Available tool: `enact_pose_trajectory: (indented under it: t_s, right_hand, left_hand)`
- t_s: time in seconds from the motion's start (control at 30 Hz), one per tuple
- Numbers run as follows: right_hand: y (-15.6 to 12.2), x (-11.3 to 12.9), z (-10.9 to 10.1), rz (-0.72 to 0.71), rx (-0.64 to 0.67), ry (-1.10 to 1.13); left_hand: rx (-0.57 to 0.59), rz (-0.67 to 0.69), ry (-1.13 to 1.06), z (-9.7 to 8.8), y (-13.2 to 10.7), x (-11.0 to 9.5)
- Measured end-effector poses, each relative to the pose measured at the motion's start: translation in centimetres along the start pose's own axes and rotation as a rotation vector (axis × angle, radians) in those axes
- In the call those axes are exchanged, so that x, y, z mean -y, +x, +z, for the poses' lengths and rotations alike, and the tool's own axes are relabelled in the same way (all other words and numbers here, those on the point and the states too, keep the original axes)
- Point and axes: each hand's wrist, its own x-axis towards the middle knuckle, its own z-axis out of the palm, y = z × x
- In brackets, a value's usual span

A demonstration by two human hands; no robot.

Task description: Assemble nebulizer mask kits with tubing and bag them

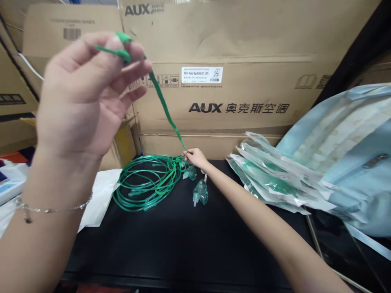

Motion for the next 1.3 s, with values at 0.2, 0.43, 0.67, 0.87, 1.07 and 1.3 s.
enact_pose_trajectory:
  t_s: [0.2,0.43,0.67,0.87,1.07,1.3]
  right_hand:
    - [-2.4,0.9,-2.5,-0.113,0.005,0.270]
    - [-9.0,0.8,-5.5,-0.216,-0.029,0.891]
    - [-12.0,-0.4,-8.8,-0.210,-0.254,0.785]
    - [-13.2,-2.0,-8.2,-0.171,-0.306,0.324]
    - [-14.0,-2.5,-6.6,-0.148,-0.269,-0.137]
    - [-14.2,-3.1,-6.1,-0.254,-0.151,-0.336]
  left_hand:
    - [-0.150,-0.333,-0.191,0.9,-2.4,5.8]
    - [0.060,-0.791,-0.363,3.7,-6.6,11.5]
    - [0.449,-0.474,0.350,4.3,-8.5,13.6]
    - [0.407,-0.128,0.820,6.1,-12.8,13.7]
    - [0.520,-0.293,0.820,7.1,-14.6,15.3]
    - [0.502,-0.573,0.426,6.2,-14.7,16.1]
